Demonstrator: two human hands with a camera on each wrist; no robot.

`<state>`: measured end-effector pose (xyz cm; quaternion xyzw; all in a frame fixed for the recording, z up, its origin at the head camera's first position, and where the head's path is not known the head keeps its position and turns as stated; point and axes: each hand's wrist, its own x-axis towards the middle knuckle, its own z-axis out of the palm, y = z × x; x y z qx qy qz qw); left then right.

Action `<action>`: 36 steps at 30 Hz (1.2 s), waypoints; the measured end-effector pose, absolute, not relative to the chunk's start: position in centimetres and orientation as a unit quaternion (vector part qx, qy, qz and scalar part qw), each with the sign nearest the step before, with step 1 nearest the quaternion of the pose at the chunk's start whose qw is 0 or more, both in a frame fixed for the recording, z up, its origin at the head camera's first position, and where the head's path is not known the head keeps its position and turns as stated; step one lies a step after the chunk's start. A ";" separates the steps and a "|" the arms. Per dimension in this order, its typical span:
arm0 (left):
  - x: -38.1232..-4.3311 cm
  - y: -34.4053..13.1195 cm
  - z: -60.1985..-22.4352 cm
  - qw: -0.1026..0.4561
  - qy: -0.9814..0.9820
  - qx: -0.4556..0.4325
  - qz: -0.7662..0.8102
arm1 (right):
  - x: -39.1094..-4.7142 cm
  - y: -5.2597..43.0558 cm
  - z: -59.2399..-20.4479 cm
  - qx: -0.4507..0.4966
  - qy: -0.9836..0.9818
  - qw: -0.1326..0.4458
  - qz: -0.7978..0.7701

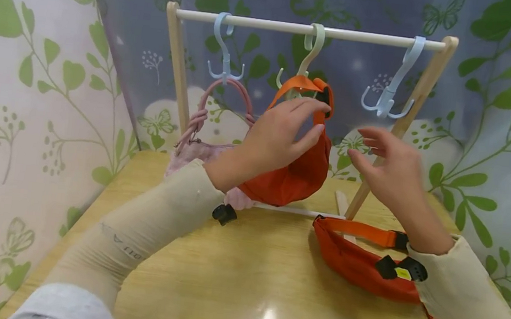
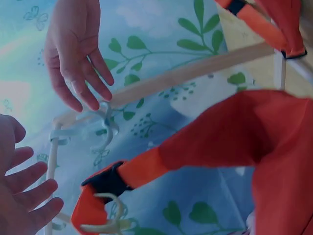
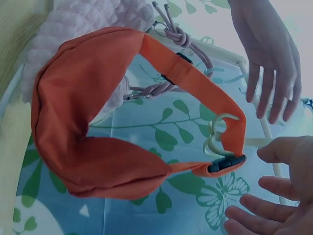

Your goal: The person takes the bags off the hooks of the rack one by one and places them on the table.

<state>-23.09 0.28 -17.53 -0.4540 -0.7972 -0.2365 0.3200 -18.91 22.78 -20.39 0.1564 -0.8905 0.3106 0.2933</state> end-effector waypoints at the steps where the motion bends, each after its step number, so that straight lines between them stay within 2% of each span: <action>1: -23.2 0.2 -17.2 0.325 -0.796 -0.452 -0.239 | -19.1 22.6 -20.4 0.158 -0.889 0.292 0.316; 21: -27.9 -1.4 -11.3 0.415 -0.784 -0.414 -0.205 | -23.4 19.9 -17.4 0.153 -0.906 0.252 0.303; 30: -30.5 -1.4 -9.7 0.413 -0.799 -0.418 -0.129 | -25.5 19.7 -17.1 0.125 -0.921 0.211 0.301; 36: -31.8 -1.6 -8.9 0.396 -0.821 -0.404 -0.070 | -27.1 19.3 -17.4 0.128 -0.916 0.205 0.321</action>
